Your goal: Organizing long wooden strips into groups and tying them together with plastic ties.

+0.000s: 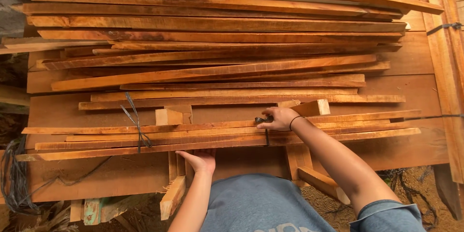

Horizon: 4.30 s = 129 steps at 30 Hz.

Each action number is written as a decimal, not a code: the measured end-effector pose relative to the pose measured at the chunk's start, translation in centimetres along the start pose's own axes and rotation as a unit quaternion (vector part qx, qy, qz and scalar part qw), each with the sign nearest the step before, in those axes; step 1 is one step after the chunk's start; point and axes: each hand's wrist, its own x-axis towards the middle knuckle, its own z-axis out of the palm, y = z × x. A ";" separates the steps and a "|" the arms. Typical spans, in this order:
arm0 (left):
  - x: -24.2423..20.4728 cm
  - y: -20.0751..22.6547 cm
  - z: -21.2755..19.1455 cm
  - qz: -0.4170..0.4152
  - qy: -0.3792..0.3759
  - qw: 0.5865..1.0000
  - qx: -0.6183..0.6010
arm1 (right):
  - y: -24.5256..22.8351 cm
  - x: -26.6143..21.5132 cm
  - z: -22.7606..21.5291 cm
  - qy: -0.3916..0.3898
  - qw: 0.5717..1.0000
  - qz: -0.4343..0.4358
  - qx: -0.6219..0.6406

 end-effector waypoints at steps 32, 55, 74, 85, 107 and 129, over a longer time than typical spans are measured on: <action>9.2 2.1 -4.9 0.000 -0.066 0.995 -0.078 | -6.1 -5.6 -3.7 -0.207 0.976 0.044 0.054; -24.1 -2.6 5.2 -0.065 -0.250 0.966 -0.022 | -0.7 -34.3 -9.9 0.026 0.990 0.110 0.082; -31.4 -43.3 11.5 -0.148 -0.321 0.922 0.158 | 39.2 -51.7 5.6 0.126 0.934 0.145 0.302; -28.2 -62.0 19.2 -0.161 -0.315 0.896 0.268 | 54.7 -48.5 16.7 0.187 0.857 0.207 0.433; -12.3 -81.7 34.9 -0.138 -0.271 0.851 0.428 | 66.5 -36.9 9.4 0.164 0.743 0.307 0.572; -17.9 -82.7 44.2 0.090 -0.243 0.752 0.606 | 67.1 -34.5 3.6 0.511 0.781 0.301 0.194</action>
